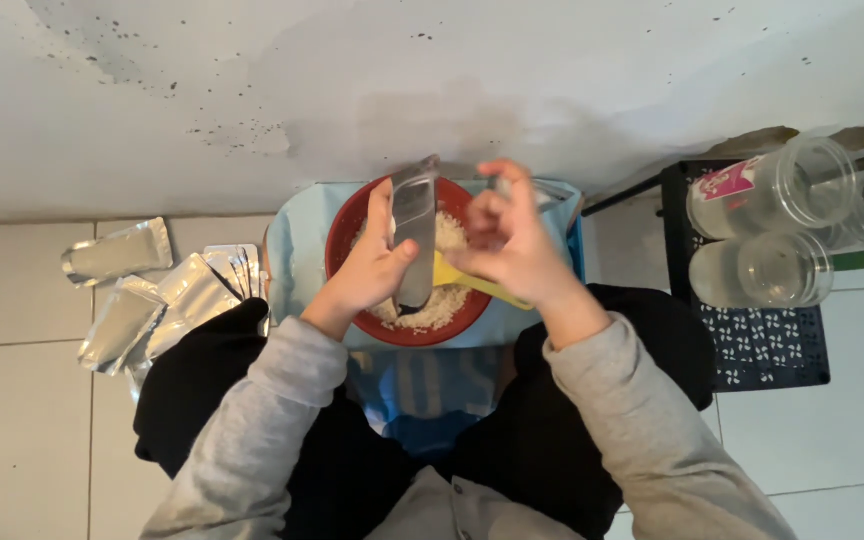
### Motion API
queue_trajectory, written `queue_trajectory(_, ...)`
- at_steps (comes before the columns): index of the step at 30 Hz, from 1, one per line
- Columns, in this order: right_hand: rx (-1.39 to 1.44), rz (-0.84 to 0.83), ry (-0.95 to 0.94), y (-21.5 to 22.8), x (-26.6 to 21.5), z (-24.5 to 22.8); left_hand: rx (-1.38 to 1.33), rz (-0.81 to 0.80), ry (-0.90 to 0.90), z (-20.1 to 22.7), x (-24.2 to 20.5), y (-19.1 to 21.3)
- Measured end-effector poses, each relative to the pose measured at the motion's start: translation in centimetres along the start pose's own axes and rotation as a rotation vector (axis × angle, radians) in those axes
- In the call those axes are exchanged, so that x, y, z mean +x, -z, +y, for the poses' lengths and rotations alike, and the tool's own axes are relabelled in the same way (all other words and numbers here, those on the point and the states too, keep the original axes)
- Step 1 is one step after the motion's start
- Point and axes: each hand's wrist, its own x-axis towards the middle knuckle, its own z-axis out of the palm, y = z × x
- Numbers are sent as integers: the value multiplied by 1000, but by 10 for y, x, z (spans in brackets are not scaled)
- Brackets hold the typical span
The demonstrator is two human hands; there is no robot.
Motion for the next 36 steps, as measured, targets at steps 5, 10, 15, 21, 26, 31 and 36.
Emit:
queue_trajectory(5, 46, -90, -88, 6, 1, -12, -8, 36, 33, 24, 0, 2)
queue_trajectory(10, 160, -181, -150, -8, 2, -27, 45, 103, 75, 84, 1, -26)
queue_trajectory(15, 113, -202, -126, -11, 0, -56, -67, 223, 79, 95, 3, -26)
queue_trajectory(21, 100, -290, -267, -21, 0, -58, -37, 106, 36, 109, 2, -19)
queue_trajectory(26, 27, -158, -177, 16, 7, -24, -196, 79, 42, 40, 2, 4)
queue_trajectory(31, 64, -143, -199, 4, 3, -39, -187, 93, 94, 29, -2, 4)
queue_trajectory(36, 127, -152, -226, -14, 4, -41, -236, 108, 98, 24, -2, -3)
